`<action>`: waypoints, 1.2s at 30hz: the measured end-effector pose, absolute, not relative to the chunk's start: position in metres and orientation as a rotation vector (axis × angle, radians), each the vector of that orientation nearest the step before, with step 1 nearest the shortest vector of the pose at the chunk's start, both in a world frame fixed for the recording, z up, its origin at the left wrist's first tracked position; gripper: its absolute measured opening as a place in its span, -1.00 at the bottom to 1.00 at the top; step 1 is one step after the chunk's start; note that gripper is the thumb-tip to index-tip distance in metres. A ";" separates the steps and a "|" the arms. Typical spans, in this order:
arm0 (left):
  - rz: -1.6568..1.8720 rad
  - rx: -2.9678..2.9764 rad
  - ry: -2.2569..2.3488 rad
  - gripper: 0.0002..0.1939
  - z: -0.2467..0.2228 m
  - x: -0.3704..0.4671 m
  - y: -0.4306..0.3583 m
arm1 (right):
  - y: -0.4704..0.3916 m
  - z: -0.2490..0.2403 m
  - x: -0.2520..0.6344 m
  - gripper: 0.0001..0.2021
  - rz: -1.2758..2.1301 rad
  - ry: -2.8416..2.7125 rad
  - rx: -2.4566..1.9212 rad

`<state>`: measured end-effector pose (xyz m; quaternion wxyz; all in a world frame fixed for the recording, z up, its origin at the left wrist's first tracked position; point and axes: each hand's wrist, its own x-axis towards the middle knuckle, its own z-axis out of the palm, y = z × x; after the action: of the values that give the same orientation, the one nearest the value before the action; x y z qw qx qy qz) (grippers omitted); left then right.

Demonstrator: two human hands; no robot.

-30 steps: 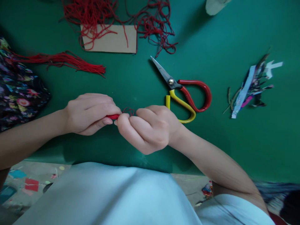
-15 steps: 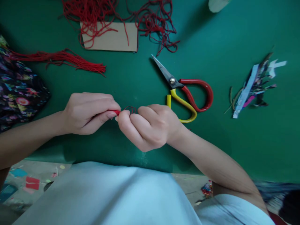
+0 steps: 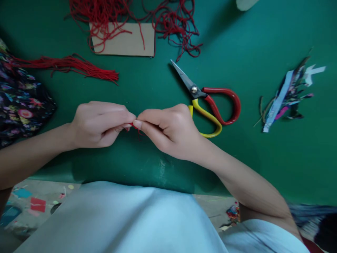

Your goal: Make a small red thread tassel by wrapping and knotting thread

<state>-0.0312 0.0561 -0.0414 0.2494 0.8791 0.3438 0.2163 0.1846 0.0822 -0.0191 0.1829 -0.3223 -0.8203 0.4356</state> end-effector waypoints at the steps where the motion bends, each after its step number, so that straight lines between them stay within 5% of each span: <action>1: 0.641 2.417 0.947 -0.72 -0.042 -0.031 0.055 | 0.083 -0.019 0.184 -0.72 1.285 -2.287 -0.921; 10: 0.990 2.510 1.054 -0.76 -0.044 -0.023 0.051 | 0.083 -0.021 0.181 -0.63 1.565 -2.030 -0.962; 19: 0.907 2.792 0.776 -0.72 -0.031 -0.030 0.058 | 0.087 -0.029 0.183 -0.65 2.607 -1.280 -0.788; 25: 0.952 3.072 0.573 -0.84 -0.021 -0.037 0.063 | 0.082 -0.034 0.181 -0.65 2.889 -0.832 -0.687; 30: 0.882 2.884 0.662 -0.87 -0.023 -0.040 0.060 | 0.076 -0.024 0.179 -0.66 2.642 -1.029 -0.831; 36: 0.952 2.617 0.849 -0.81 -0.039 -0.033 0.058 | 0.070 -0.016 0.181 -0.74 1.514 -2.013 -0.865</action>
<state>-0.0326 0.0580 -0.0389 0.1146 0.8929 0.2898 0.3248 0.1810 0.0698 -0.0158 0.2368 -0.3155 -0.7343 0.5524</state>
